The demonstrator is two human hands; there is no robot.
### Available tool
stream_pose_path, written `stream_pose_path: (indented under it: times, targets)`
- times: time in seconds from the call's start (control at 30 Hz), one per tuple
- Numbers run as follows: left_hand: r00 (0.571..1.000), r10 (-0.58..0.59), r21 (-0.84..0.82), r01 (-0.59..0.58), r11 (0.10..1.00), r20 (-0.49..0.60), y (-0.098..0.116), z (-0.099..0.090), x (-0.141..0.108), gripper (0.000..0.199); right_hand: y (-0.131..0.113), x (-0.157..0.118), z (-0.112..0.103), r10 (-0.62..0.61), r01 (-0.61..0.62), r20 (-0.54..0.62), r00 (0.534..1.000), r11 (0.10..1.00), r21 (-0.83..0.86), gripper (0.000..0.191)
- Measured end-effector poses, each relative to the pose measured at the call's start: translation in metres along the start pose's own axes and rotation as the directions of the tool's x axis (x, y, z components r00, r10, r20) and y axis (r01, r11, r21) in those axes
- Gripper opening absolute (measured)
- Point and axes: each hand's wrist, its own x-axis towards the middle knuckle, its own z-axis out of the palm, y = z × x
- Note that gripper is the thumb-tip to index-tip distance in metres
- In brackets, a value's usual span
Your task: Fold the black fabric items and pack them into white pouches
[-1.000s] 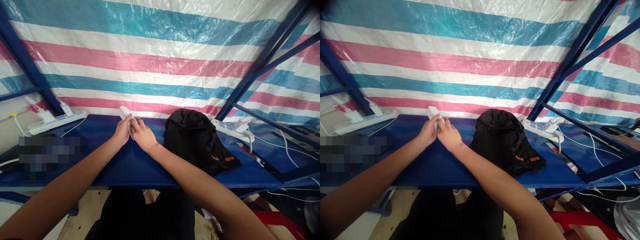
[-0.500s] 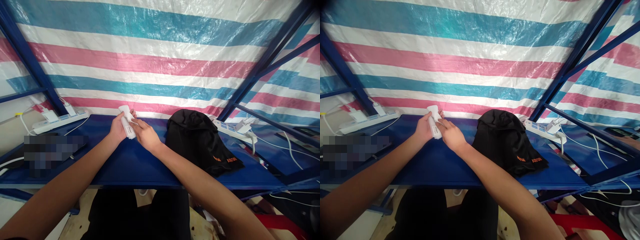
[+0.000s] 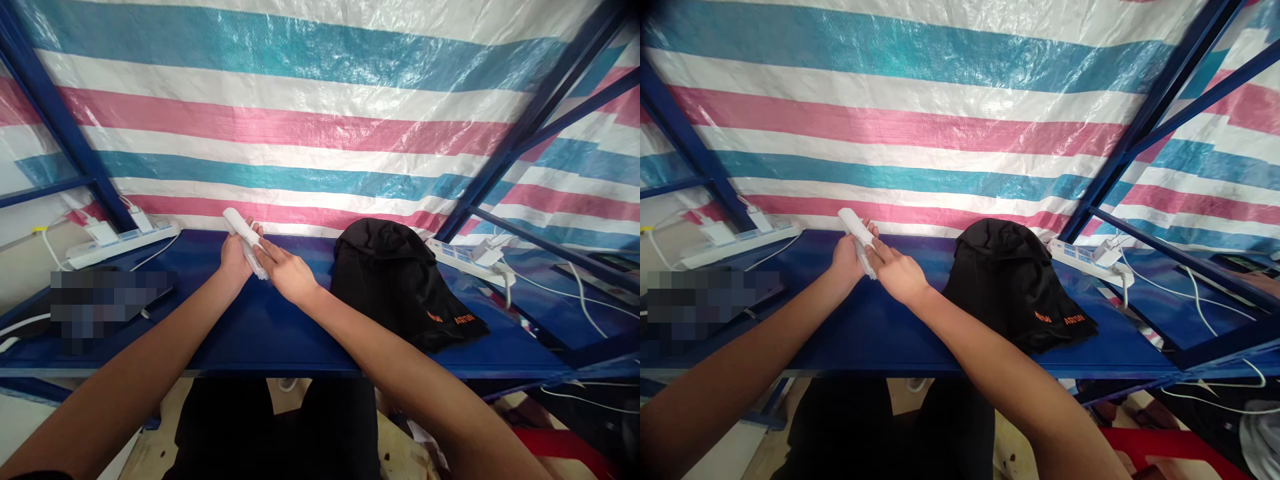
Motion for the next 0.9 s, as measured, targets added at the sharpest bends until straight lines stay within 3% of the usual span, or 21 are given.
stream_pose_path:
  times: [0.13,0.23,0.3,0.4,0.5,0.57,0.63,0.7,0.77,0.83,0.9]
  targets:
    - [0.992,-0.086,-0.058,0.092,0.994,0.096,0.003,0.0,-0.007,0.042,-0.007,0.002,0.0,-0.002,0.015,0.08,0.997,0.986,-0.166,0.056]
    - [0.988,-0.106,0.035,0.103,0.994,0.115,0.003,-0.001,-0.008,0.034,-0.006,0.001,0.001,0.007,0.004,0.077,0.997,0.99,-0.141,0.054]
    - [0.994,-0.069,0.092,0.061,0.994,0.09,0.002,-0.003,-0.006,0.029,-0.004,-0.001,0.002,-0.002,0.003,0.041,0.999,1.0,-0.025,0.052]
    - [0.998,-0.008,0.142,-0.002,0.99,0.068,0.002,-0.007,-0.002,0.028,-0.002,-0.003,0.005,-0.029,0.065,-0.119,0.992,0.947,0.314,0.05]
    - [0.997,0.048,0.182,-0.057,0.982,0.054,0.001,-0.01,0.001,0.03,-0.003,-0.001,0.011,0.159,0.041,-0.231,0.96,0.736,0.676,0.055]
    - [0.993,0.074,0.188,-0.09,0.978,0.089,-0.002,-0.008,0.0,0.033,-0.001,0.002,0.016,0.381,-0.095,-0.159,0.911,0.569,0.817,0.061]
    - [0.986,0.091,0.17,-0.115,0.979,0.141,-0.007,-0.005,-0.002,0.031,0.003,0.005,0.02,0.528,-0.234,-0.019,0.849,0.408,0.883,0.061]
    - [0.976,0.121,0.145,-0.148,0.978,0.178,-0.01,0.0,-0.008,0.024,0.007,0.006,0.021,0.508,-0.318,0.16,0.847,0.242,0.916,0.053]
    - [0.966,0.133,0.144,-0.168,0.975,0.222,-0.011,0.003,-0.015,0.021,0.01,0.005,0.019,0.357,-0.371,0.324,0.876,0.071,0.926,0.047]
    - [0.958,0.09,0.177,-0.142,0.974,0.274,-0.008,0.005,-0.02,0.025,0.012,0.003,0.016,0.226,-0.404,0.411,0.883,-0.078,0.911,0.043]
    - [0.951,0.017,0.208,-0.085,0.974,0.308,-0.002,0.005,-0.023,0.03,0.012,0.0,0.012,0.177,-0.413,0.443,0.879,-0.183,0.892,0.038]
